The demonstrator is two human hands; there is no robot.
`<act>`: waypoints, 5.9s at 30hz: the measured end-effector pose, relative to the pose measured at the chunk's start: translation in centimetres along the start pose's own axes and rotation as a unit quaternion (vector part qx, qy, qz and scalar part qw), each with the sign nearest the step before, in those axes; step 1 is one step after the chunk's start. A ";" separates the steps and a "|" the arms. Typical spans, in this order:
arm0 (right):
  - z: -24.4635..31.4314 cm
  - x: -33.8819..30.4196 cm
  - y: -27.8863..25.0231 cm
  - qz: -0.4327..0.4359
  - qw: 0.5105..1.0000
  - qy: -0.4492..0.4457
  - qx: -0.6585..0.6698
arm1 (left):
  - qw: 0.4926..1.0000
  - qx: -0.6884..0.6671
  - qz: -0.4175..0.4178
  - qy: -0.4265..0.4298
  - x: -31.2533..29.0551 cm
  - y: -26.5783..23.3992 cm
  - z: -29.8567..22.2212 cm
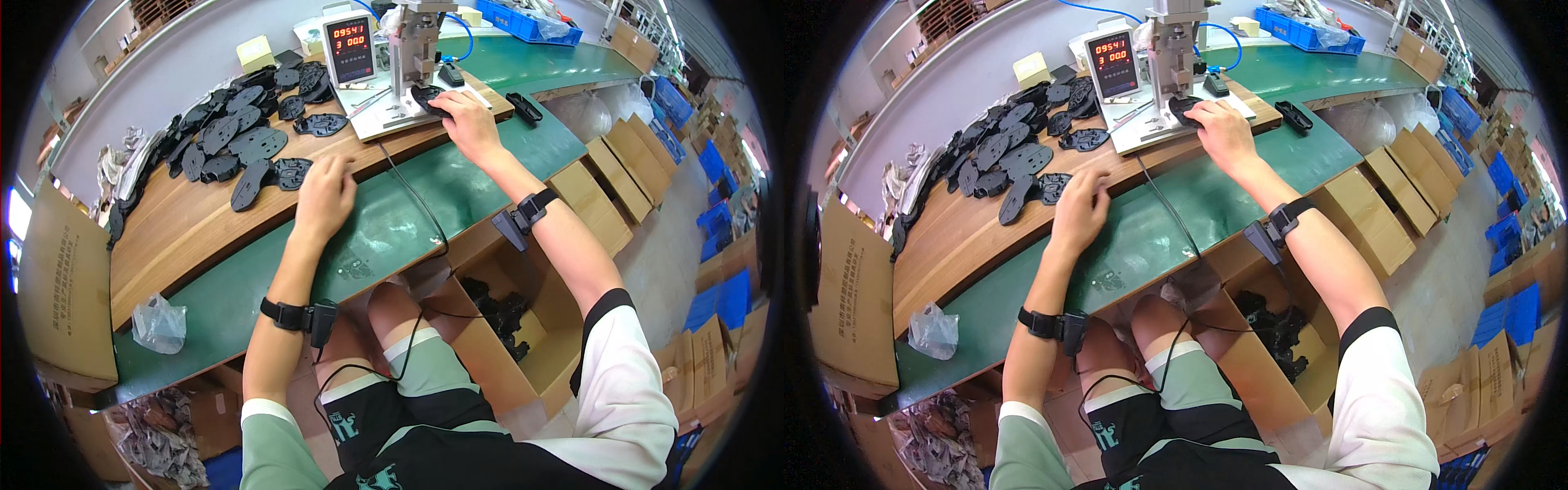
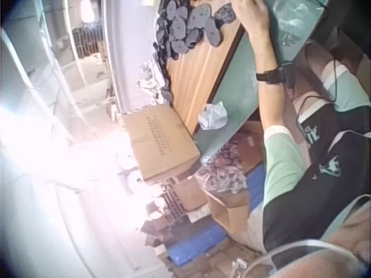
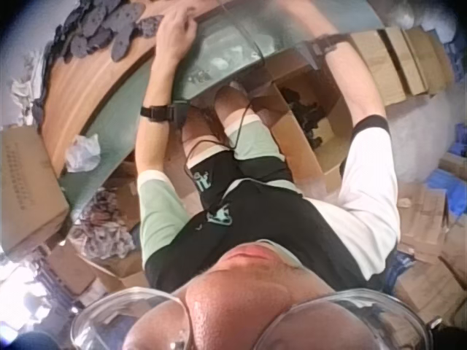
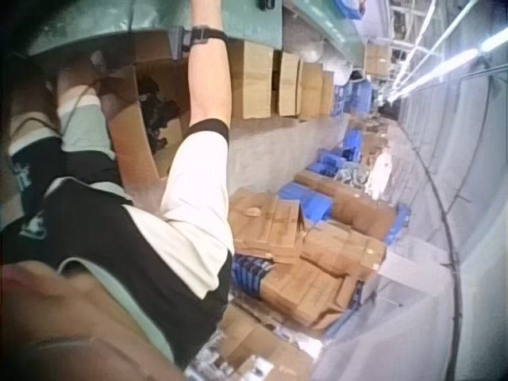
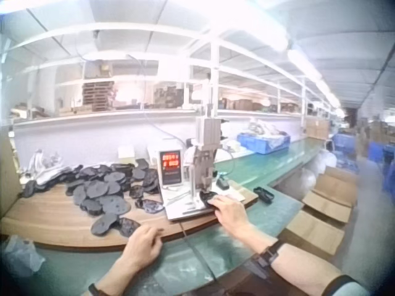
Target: Testing black plastic electronics components, likely mouse bottom plates, using a pneumatic pressure testing machine.
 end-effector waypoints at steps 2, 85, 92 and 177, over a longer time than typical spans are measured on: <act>-0.6 0.0 0.0 0.004 1.000 0.003 0.018 | 0.989 -0.079 0.040 -0.119 -0.5 0.0 2.3; -1.2 2.0 1.9 0.050 0.997 0.052 -0.014 | 0.987 -0.001 -0.126 -0.099 -0.7 -1.7 4.9; -1.5 1.9 1.8 0.046 0.998 0.048 -0.016 | 0.918 -0.043 -0.312 -0.241 -1.5 -5.0 7.3; 15.9 -11.8 -4.3 -0.178 0.974 -0.045 0.134 | 0.988 0.151 0.008 0.009 -2.7 -1.7 4.7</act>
Point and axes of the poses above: each hand's wrist, its own x-axis towards the middle knuckle, its own y-axis out of the palm, z = x × y, the point moved 7 cm from there along x, towards the middle knuckle, and after that the axes turned 14 degrees about x, right-handed, at the moved point
